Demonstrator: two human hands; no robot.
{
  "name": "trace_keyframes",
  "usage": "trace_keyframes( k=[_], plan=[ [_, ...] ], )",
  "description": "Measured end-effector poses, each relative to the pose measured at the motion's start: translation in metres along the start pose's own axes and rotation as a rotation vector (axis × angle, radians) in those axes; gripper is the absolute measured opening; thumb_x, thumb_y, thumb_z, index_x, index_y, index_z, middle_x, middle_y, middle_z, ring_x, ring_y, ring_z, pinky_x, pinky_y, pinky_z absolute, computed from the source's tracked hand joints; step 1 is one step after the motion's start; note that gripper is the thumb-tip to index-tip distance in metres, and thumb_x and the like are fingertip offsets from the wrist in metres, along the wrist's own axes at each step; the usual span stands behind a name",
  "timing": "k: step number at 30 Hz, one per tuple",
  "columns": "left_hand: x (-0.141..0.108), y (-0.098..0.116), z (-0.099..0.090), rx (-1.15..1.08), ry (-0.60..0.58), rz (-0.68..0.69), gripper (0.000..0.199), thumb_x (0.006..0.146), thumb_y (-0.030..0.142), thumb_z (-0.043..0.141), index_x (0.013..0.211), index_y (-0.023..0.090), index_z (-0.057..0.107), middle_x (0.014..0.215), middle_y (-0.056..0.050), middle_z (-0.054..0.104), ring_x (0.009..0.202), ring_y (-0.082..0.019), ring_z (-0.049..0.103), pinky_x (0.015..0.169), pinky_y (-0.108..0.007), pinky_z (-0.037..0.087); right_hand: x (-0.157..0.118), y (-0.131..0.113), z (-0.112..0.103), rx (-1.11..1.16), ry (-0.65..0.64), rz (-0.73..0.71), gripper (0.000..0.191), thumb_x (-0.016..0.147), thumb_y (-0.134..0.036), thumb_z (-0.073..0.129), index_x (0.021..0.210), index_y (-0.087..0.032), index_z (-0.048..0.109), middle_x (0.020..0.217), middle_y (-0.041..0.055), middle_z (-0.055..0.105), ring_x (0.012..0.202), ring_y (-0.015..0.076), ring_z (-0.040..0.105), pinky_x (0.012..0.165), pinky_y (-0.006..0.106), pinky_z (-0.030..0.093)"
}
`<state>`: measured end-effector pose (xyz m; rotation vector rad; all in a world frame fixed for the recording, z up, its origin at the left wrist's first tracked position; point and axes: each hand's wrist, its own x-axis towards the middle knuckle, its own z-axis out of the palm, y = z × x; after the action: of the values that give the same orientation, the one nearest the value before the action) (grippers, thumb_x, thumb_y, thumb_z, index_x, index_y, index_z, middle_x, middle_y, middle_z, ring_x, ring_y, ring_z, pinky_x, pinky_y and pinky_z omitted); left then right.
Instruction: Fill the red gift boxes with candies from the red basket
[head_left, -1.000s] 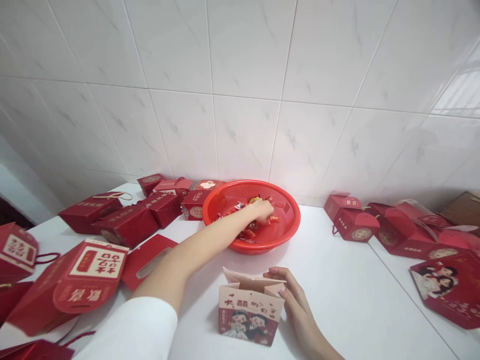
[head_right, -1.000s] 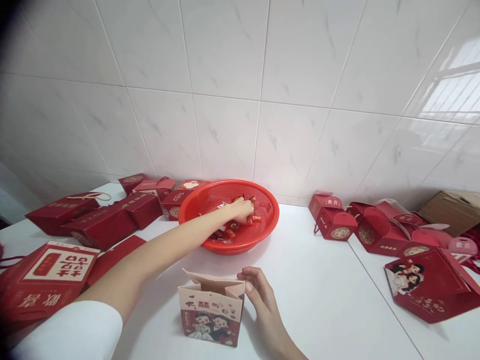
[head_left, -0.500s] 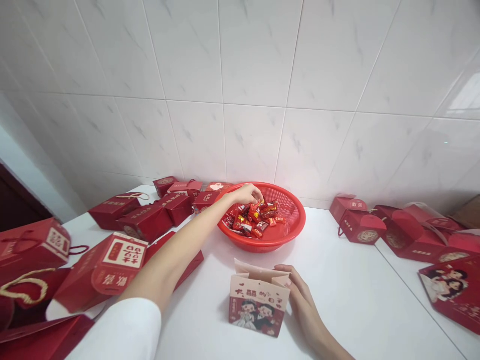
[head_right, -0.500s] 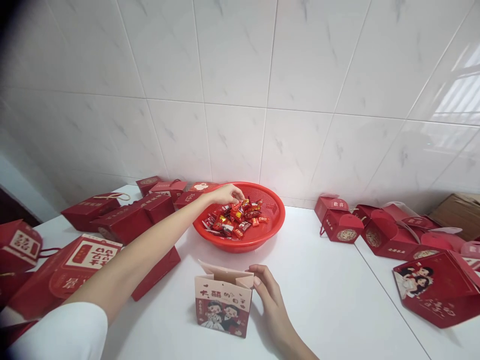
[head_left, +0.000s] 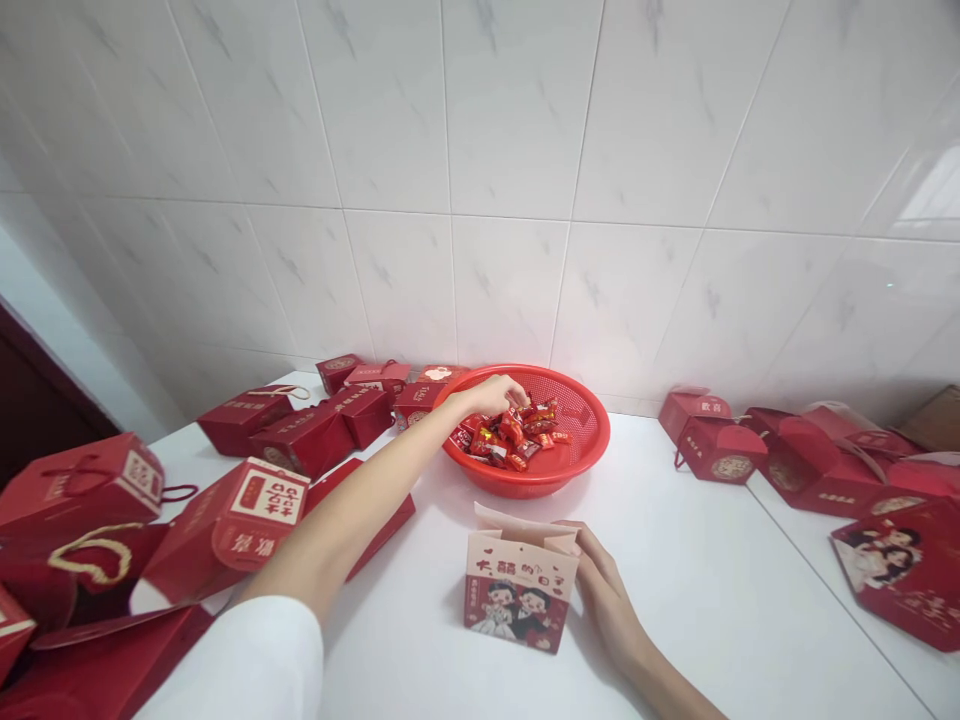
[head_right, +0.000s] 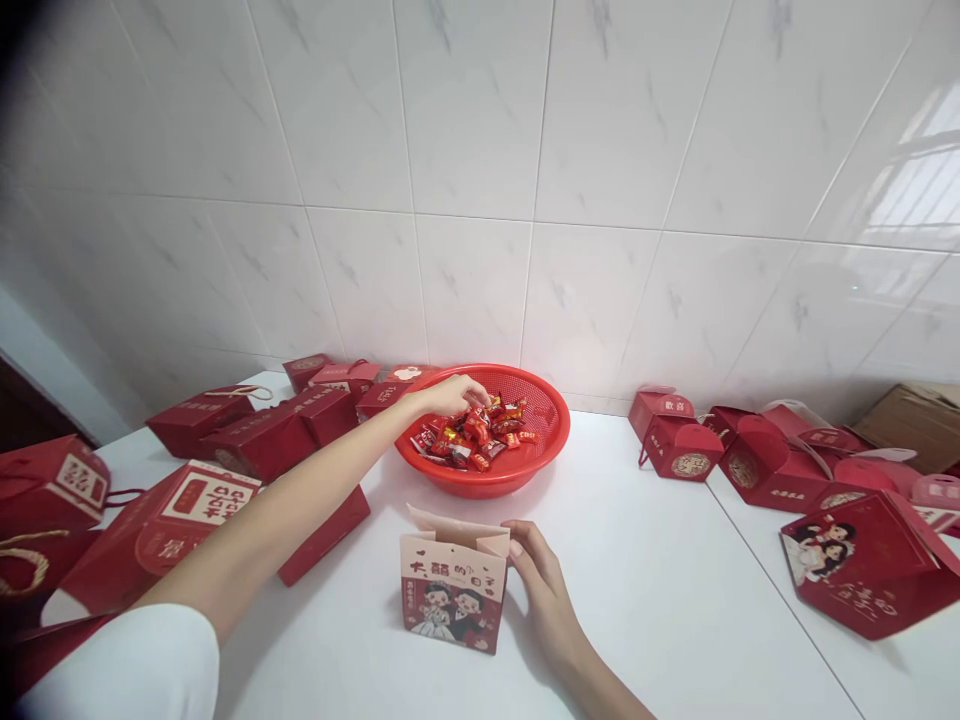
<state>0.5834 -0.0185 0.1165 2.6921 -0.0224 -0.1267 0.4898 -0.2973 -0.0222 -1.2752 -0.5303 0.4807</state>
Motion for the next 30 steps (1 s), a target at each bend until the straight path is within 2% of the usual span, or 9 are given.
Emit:
trace_keyframes(
  k=[3,6,8,11,13,16,24,26,30],
  plan=[
    [-0.001,0.004,-0.001,-0.07,-0.044,0.028,0.056,0.068,-0.004,0.043,0.112,0.02,0.069,0.122,-0.003,0.072,0.101,-0.015,0.07,0.072,-0.017,0.052,0.0,-0.001,0.0,-0.007,-0.047,0.026,0.032,0.094,-0.054,0.055,0.105,-0.025,0.064,0.107,0.0053,0.065,0.106,0.0254,0.054,0.094,0.035,0.041],
    [0.0,0.014,0.002,-0.101,-0.19,0.053,0.045,0.072,0.003,0.046,0.108,0.016,0.069,0.115,-0.006,0.073,0.09,-0.016,0.072,0.072,-0.02,0.053,0.0,-0.002,0.001,0.003,-0.037,0.038,0.034,0.093,-0.055,0.056,0.104,-0.025,0.064,0.105,0.0054,0.065,0.103,0.0255,0.054,0.091,0.035,0.042],
    [-0.001,0.024,0.009,-0.012,-0.348,0.028,0.039,0.073,0.01,0.053,0.108,0.016,0.069,0.106,-0.007,0.075,0.085,-0.018,0.072,0.072,-0.022,0.054,0.0,-0.001,0.001,0.004,-0.027,0.038,0.035,0.092,-0.056,0.056,0.104,-0.024,0.064,0.104,0.0056,0.065,0.102,0.0257,0.054,0.09,0.036,0.043],
    [-0.004,0.039,0.024,0.251,-0.54,-0.059,0.052,0.066,0.021,0.068,0.118,0.022,0.066,0.094,-0.006,0.077,0.079,-0.023,0.071,0.069,-0.028,0.054,0.0,0.0,0.0,-0.012,-0.021,0.027,0.034,0.092,-0.055,0.056,0.104,-0.024,0.064,0.104,0.0057,0.064,0.102,0.0257,0.055,0.09,0.036,0.043],
    [-0.006,0.046,0.034,0.387,-0.54,-0.076,0.06,0.062,0.024,0.072,0.122,0.025,0.064,0.099,-0.008,0.077,0.082,-0.027,0.071,0.07,-0.031,0.054,0.0,0.001,-0.001,-0.018,-0.03,0.024,0.035,0.093,-0.055,0.056,0.105,-0.024,0.064,0.106,0.0058,0.064,0.103,0.0258,0.055,0.09,0.036,0.043],
    [-0.006,0.049,0.046,0.465,-0.489,-0.018,0.054,0.062,0.024,0.072,0.116,0.025,0.068,0.112,-0.011,0.074,0.093,-0.03,0.069,0.077,-0.034,0.054,0.0,0.003,-0.002,-0.003,-0.028,0.045,0.036,0.092,-0.056,0.056,0.107,-0.024,0.064,0.106,0.0059,0.064,0.104,0.0261,0.055,0.088,0.036,0.044],
    [-0.001,0.032,0.056,0.371,-0.487,0.118,0.04,0.065,0.021,0.067,0.104,0.026,0.074,0.108,-0.006,0.075,0.094,-0.026,0.069,0.079,-0.03,0.052,0.001,-0.004,0.0,-0.023,-0.033,0.032,0.037,0.091,-0.057,0.056,0.101,-0.023,0.066,0.102,0.0066,0.065,0.1,0.0263,0.055,0.089,0.037,0.044],
    [0.002,0.029,0.057,0.38,-0.471,0.103,0.032,0.065,0.024,0.069,0.096,0.024,0.073,0.102,-0.007,0.076,0.089,-0.026,0.069,0.075,-0.03,0.052,0.0,-0.004,0.0,-0.02,-0.043,0.029,0.036,0.093,-0.056,0.055,0.102,-0.023,0.066,0.103,0.0065,0.065,0.101,0.0259,0.055,0.09,0.037,0.043],
    [0.008,0.023,0.053,0.28,-0.456,0.013,0.017,0.066,0.026,0.07,0.082,0.021,0.07,0.075,-0.003,0.072,0.069,-0.021,0.066,0.064,-0.027,0.051,0.0,-0.003,0.0,0.006,-0.059,0.028,0.036,0.094,-0.054,0.054,0.107,-0.023,0.066,0.107,0.0065,0.066,0.102,0.0255,0.056,0.091,0.036,0.043]
  ],
)
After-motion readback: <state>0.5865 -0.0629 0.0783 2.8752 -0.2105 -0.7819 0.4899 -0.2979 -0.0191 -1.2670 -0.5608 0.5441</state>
